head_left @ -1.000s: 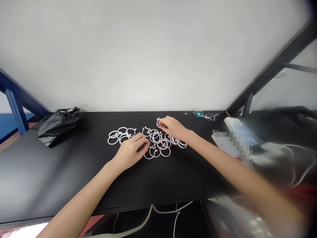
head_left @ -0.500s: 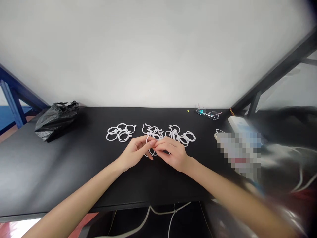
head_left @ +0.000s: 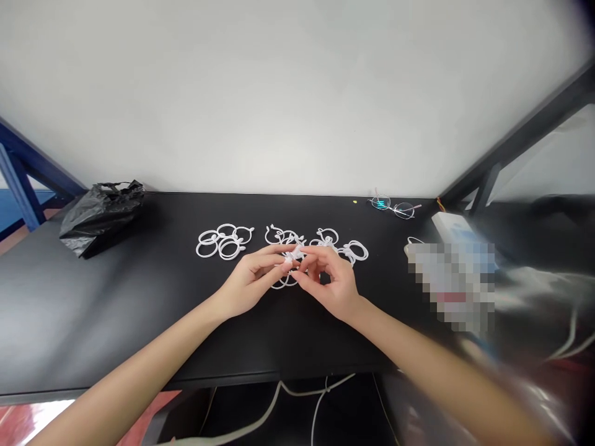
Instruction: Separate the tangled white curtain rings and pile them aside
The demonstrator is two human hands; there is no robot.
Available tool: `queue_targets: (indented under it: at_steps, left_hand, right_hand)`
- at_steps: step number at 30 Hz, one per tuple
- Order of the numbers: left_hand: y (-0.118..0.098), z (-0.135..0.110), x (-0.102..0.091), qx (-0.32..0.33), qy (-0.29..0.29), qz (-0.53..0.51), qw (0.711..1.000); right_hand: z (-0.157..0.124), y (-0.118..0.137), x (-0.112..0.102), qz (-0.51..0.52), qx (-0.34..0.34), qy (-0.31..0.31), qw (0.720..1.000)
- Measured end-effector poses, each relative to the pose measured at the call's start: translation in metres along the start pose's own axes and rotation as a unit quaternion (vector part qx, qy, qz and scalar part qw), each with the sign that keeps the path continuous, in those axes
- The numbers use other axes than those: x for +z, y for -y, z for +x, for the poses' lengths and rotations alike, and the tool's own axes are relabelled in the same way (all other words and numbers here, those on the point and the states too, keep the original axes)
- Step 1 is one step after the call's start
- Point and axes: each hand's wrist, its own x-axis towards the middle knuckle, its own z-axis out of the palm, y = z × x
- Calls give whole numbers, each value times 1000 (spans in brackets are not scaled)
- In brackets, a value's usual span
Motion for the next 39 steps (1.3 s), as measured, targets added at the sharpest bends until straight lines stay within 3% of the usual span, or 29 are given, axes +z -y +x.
queue_targets:
  at_steps: [4, 8, 12, 18, 22, 28, 39]
  left_hand:
    - [4, 0, 0, 6, -27, 68, 997]
    - [9, 0, 0, -1, -58, 27, 998]
    - [7, 0, -1, -21, -40, -17, 999]
    - [2, 2, -9, 13, -31, -23, 999]
    - [2, 4, -12, 24, -60, -38, 997]
    - [-2, 4, -12, 28, -52, -66, 996]
    - [-6, 1, -17, -29, 40, 27, 998]
  right_hand:
    - [1, 0, 1, -38, -21, 3, 999]
    - [1, -2, 1, -60, -54, -19, 997]
    - [0, -2, 2, -53, -68, -32, 996]
    - [5, -2, -3, -94, -93, -44, 990]
    - [6, -4, -7, -124, -81, 1, 989]
    - [2, -3, -5, -139, -26, 109, 984]
    - [1, -2, -4, -104, -54, 146, 982]
